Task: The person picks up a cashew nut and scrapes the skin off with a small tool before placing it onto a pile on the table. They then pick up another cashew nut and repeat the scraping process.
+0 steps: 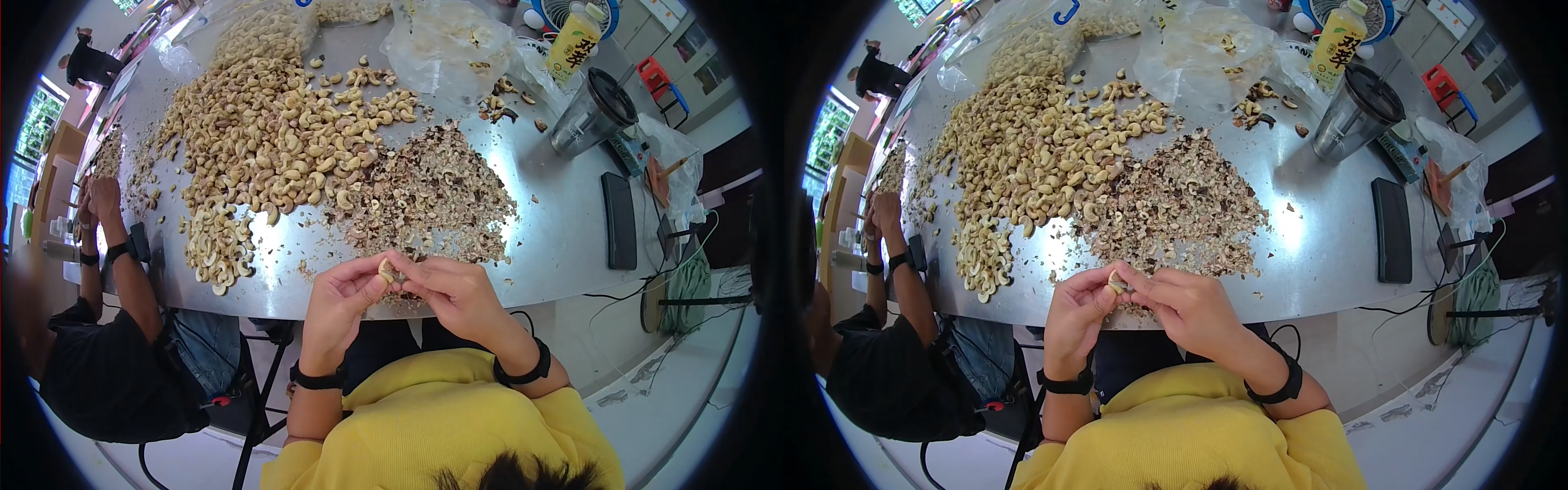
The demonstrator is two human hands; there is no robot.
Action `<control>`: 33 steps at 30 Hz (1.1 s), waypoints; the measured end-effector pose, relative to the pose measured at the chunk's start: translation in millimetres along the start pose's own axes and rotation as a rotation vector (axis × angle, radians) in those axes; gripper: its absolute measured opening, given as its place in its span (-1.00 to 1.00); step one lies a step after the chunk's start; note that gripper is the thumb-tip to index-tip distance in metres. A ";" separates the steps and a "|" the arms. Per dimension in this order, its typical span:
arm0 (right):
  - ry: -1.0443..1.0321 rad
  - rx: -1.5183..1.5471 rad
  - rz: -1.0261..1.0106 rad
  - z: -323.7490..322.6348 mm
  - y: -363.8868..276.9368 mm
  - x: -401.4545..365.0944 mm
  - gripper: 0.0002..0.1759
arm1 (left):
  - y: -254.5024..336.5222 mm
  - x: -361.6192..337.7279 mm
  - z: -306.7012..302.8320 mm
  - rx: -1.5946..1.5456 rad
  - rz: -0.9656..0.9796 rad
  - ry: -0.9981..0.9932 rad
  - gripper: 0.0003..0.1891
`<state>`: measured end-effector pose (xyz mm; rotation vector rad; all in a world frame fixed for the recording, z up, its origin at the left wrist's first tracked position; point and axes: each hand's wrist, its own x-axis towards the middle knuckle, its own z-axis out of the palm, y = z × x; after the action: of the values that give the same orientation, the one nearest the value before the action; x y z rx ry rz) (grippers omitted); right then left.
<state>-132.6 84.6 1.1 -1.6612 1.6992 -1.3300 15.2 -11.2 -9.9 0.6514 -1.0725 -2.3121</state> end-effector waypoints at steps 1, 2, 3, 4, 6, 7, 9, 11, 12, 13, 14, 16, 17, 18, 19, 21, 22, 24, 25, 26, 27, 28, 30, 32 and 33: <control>-0.005 -0.018 0.002 -0.1 0.0 -0.2 -0.42 | -0.2 0.2 0.1 0.000 0.002 0.002 -0.66; -0.011 -0.036 0.005 -0.5 0.0 -0.4 -0.41 | -0.4 0.3 0.1 0.000 0.003 0.004 -0.66; -0.017 -0.054 0.007 -0.6 0.0 -0.6 -0.41 | -0.9 0.4 -0.4 0.003 0.007 0.007 -0.66; -0.015 -0.054 0.007 -0.4 0.1 -0.6 -0.41 | -1.6 0.6 -1.1 0.007 0.010 0.010 -0.66; -0.013 -0.053 0.007 0.1 0.7 -0.6 -0.40 | -2.3 0.8 -2.2 0.012 0.011 0.013 -0.66; -0.014 -0.057 0.008 0.2 1.1 -0.8 -0.40 | -2.3 0.8 -2.6 0.014 0.009 0.014 -0.66; -0.016 -0.065 0.008 0.3 1.8 -1.2 -0.40 | -2.0 0.9 -2.5 0.012 0.008 0.009 -0.66; -0.013 -0.066 0.006 0.2 1.7 -1.2 -0.39 | -1.1 1.1 -1.3 0.004 0.012 -0.001 -0.66; -0.012 -0.067 0.004 0.1 1.7 -1.2 -0.39 | -1.1 1.1 -0.9 0.002 0.013 0.003 -0.66; -0.004 -0.066 -0.002 0.3 1.8 -1.1 -0.39 | -1.1 1.2 -0.4 0.001 0.014 0.008 -0.66; 0.004 -0.065 -0.008 0.4 1.8 -1.0 -0.39 | -1.1 1.1 -0.1 -0.001 0.015 0.013 -0.66; 0.012 -0.070 -0.012 0.4 2.8 -0.9 -0.38 | -0.9 0.7 -0.4 0.014 0.023 -0.006 -0.66; 0.012 -0.074 -0.010 -0.3 4.0 -0.9 -0.38 | -0.8 0.5 -0.6 0.022 0.026 -0.015 -0.66; 0.010 -0.079 -0.008 -0.4 4.6 -0.9 -0.38 | -0.8 0.3 -0.8 0.018 0.027 -0.013 -0.66; 0.009 -0.074 -0.006 -0.3 4.4 -0.6 -0.39 | -0.8 0.3 -0.9 0.013 0.028 -0.011 -0.66; 0.008 -0.067 -0.002 -0.9 3.8 -0.5 -0.43 | -1.1 0.7 -0.2 0.006 0.029 -0.009 -0.66; -0.004 -0.059 0.012 -1.5 3.4 -0.5 -0.45 | -1.2 0.8 0.3 0.003 0.029 -0.008 -0.66; -0.028 -0.043 0.039 -2.5 1.9 -0.3 -0.49 | -1.7 0.8 0.9 0.008 0.033 0.002 -0.66; -0.022 -0.026 0.037 -2.0 0.6 0.1 -0.50 | -2.3 0.8 1.1 0.016 0.036 0.010 -0.66; -0.015 -0.009 0.036 -0.9 -1.0 0.4 -0.50 | -2.9 0.7 1.2 0.023 0.040 0.018 -0.67; -0.009 0.008 0.034 -0.1 -2.1 0.4 -0.50 | -3.2 0.3 1.1 0.038 0.040 0.026 -0.67; -0.009 0.008 0.034 0.0 -2.5 0.1 -0.49 | -3.3 -0.1 0.9 0.053 0.041 0.034 -0.67; -0.009 0.010 0.033 0.2 -3.2 -0.3 -0.47 | -3.0 -0.4 1.7 0.081 0.043 0.053 -0.67; -0.015 -0.012 0.042 -0.4 -4.2 -0.8 -0.46 | -1.5 -1.0 4.7 0.106 0.046 0.076 -0.67; -0.017 -0.023 0.047 -0.6 -4.4 -1.0 -0.45 | -1.0 -1.3 5.3 0.107 0.044 0.080 -0.67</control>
<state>-130.6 86.5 4.8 -1.6300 1.7394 -1.2753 12.7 -6.9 -7.4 0.7470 -1.1672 -2.1844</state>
